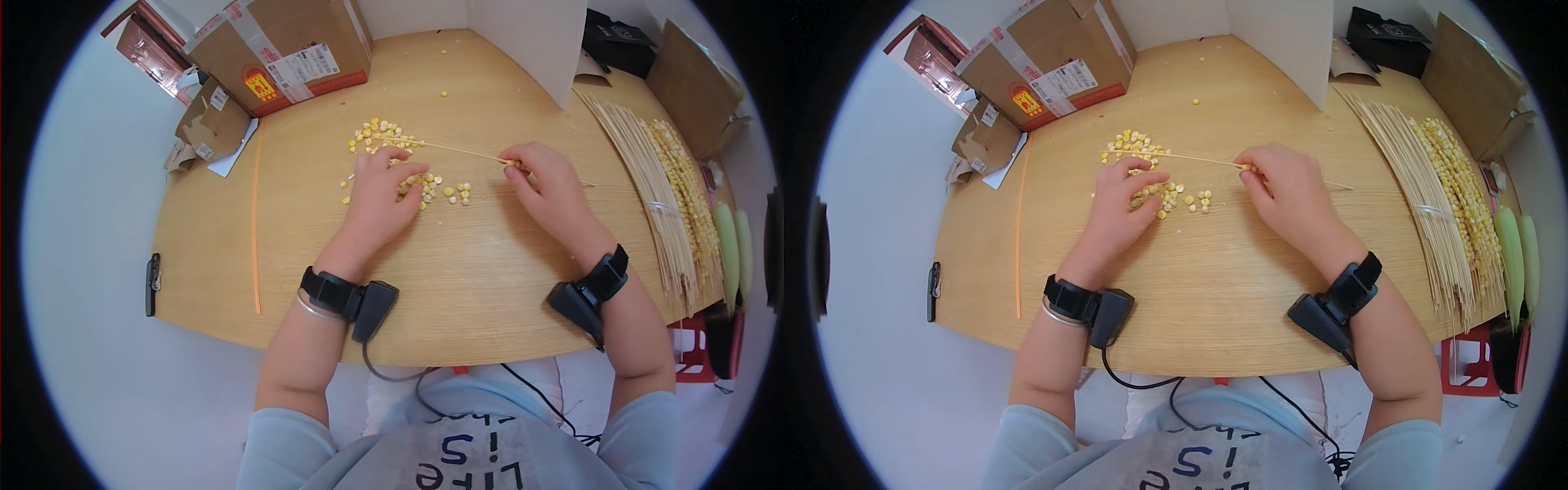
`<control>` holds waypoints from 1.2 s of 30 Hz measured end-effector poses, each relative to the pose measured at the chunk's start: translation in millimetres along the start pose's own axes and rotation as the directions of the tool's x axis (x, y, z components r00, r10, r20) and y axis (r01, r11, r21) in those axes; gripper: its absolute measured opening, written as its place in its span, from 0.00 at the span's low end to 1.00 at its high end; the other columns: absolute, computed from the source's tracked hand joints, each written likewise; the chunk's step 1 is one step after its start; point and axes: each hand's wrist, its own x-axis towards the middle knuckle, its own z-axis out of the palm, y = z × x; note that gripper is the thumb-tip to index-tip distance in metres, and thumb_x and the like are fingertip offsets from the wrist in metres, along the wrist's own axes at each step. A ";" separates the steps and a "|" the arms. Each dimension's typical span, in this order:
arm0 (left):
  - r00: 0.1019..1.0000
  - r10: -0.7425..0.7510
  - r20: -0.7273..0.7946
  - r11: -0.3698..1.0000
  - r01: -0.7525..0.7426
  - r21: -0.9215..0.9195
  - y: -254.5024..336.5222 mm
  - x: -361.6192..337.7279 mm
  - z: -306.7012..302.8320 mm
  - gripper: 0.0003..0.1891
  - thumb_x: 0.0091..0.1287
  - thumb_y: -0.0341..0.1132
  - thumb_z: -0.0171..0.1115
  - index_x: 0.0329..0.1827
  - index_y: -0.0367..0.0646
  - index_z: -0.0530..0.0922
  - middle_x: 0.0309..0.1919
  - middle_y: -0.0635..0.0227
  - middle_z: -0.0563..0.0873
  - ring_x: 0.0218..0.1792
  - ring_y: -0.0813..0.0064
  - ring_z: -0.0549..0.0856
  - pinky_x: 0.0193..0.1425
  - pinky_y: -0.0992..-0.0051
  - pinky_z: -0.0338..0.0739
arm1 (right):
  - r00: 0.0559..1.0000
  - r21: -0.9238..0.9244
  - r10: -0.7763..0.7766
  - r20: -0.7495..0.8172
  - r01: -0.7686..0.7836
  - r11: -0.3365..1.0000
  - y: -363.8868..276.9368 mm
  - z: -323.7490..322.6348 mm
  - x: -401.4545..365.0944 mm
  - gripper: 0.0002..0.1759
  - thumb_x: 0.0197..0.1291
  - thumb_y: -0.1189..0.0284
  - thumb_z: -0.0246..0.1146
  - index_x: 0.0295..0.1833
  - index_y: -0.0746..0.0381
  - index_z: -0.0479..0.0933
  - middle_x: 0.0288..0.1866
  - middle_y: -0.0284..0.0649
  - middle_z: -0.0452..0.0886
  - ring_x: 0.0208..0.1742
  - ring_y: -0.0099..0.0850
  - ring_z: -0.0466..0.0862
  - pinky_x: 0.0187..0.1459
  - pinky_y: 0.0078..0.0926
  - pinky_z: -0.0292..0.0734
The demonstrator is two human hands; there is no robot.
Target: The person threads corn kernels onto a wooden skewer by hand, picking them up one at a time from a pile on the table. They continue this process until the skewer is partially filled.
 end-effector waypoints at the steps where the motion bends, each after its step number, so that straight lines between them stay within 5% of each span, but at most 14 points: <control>1: 1.000 -0.014 0.021 1.000 0.014 0.005 1.7 -0.2 3.3 0.13 0.56 0.29 0.62 0.45 0.47 0.84 0.53 0.59 0.75 0.55 0.58 0.69 0.62 0.65 0.64 | 1.000 -0.009 -0.011 0.005 0.011 1.000 0.1 1.1 -0.6 0.07 0.58 0.74 0.59 0.40 0.65 0.79 0.33 0.44 0.80 0.35 0.41 0.80 0.39 0.36 0.73; 11: 0.993 -0.097 0.067 0.995 0.096 0.012 6.8 1.7 2.0 0.06 0.54 0.28 0.63 0.35 0.44 0.81 0.48 0.62 0.75 0.53 0.58 0.69 0.61 0.65 0.65 | 0.999 -0.032 0.000 0.055 0.002 0.999 1.6 1.1 -0.7 0.07 0.58 0.74 0.58 0.39 0.65 0.79 0.32 0.43 0.80 0.35 0.40 0.79 0.38 0.36 0.72; 14: 1.000 -0.020 -0.002 1.000 0.020 0.019 1.5 1.6 3.4 0.06 0.54 0.28 0.64 0.34 0.44 0.79 0.44 0.65 0.77 0.48 0.64 0.73 0.55 0.69 0.69 | 0.998 -0.042 -0.006 0.055 0.008 0.999 2.4 1.1 -1.1 0.07 0.58 0.74 0.58 0.39 0.65 0.79 0.32 0.43 0.80 0.35 0.40 0.79 0.38 0.36 0.72; 19: 0.939 -0.340 -0.053 0.879 0.297 -0.372 -8.0 3.7 -1.6 0.06 0.58 0.27 0.63 0.37 0.41 0.78 0.33 0.73 0.81 0.33 0.82 0.78 0.38 0.81 0.74 | 0.999 -0.044 0.015 0.051 -0.012 0.999 0.6 -0.4 -1.4 0.07 0.58 0.74 0.58 0.39 0.65 0.80 0.32 0.43 0.80 0.35 0.39 0.79 0.38 0.35 0.72; 36: 0.910 -0.395 -0.126 0.761 0.247 -0.600 -22.3 5.2 4.0 0.10 0.58 0.23 0.61 0.42 0.38 0.73 0.33 0.70 0.80 0.34 0.82 0.78 0.39 0.82 0.74 | 0.998 -0.041 0.032 0.046 -0.030 0.999 1.4 -0.6 -1.2 0.07 0.58 0.74 0.59 0.38 0.65 0.80 0.31 0.43 0.80 0.32 0.39 0.80 0.36 0.34 0.73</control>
